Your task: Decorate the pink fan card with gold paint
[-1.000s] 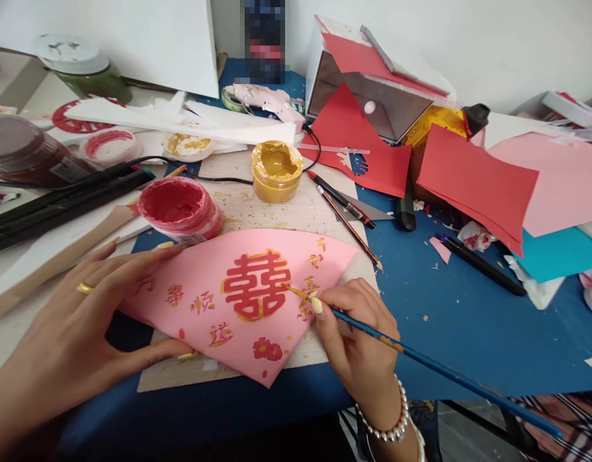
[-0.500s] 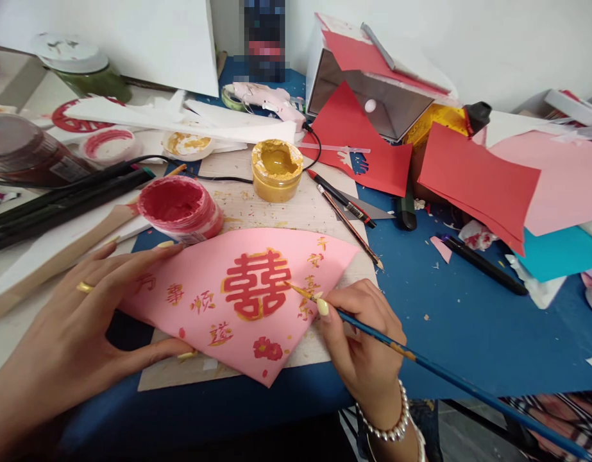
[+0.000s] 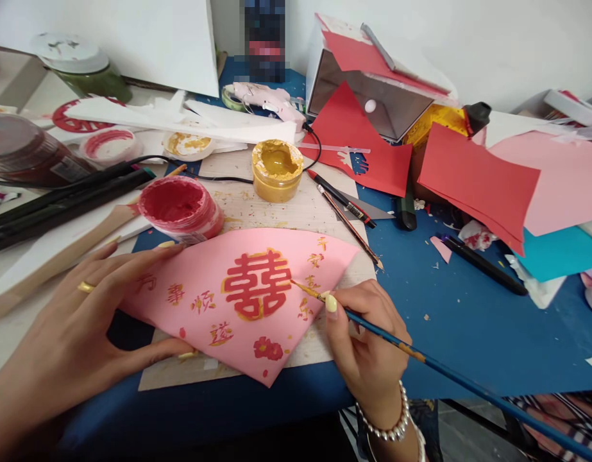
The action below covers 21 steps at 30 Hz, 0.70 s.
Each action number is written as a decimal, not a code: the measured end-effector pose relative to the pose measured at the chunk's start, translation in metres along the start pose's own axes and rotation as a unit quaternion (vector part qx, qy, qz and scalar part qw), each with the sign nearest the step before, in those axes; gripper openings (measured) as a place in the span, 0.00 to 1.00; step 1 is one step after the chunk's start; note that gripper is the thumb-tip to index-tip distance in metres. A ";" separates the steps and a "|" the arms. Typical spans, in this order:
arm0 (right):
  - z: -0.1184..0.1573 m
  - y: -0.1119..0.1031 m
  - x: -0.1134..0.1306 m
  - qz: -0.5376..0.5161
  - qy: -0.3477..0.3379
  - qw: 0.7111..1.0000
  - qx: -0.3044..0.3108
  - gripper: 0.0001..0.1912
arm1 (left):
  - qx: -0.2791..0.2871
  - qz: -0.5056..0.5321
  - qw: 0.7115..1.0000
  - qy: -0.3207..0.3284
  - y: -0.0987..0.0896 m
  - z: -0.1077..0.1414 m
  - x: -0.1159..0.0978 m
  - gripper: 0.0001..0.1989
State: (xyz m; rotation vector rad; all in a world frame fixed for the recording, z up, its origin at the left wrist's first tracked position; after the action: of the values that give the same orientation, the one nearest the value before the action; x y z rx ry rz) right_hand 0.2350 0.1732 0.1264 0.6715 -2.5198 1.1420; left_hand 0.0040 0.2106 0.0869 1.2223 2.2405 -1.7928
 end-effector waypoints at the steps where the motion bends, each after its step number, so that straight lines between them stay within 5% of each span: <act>1: 0.000 0.000 0.000 0.002 0.000 1.000 0.000 0.05 | 0.000 0.000 1.000 0.001 0.000 0.000 -0.001 0.43; 9: -0.001 0.009 0.004 0.009 -0.027 0.998 0.063 0.05 | 0.010 0.005 1.000 -0.004 0.000 -0.002 0.000 0.43; 15: -0.001 0.000 -0.001 0.001 -0.001 1.000 0.003 0.05 | 0.016 0.006 1.000 -0.007 0.001 -0.002 0.000 0.44; 21: -0.001 0.005 0.001 0.012 -0.008 1.000 0.026 0.05 | 0.015 0.004 1.000 -0.009 0.003 -0.002 0.000 0.44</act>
State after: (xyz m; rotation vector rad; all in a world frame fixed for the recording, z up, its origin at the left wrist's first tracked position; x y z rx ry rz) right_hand 0.2319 0.1763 0.1241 0.6689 -2.5249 1.2190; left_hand 0.0059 0.2123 0.0850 1.2137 2.2052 -1.8327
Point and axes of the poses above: each hand's wrist, its own z-axis away from the middle knuckle, its own y-axis out of the palm, x = y × z, the point moved 10 cm from there along -z, towards the middle knuckle, and after that the axes turned 12 degrees about z, right-handed, at the moved point
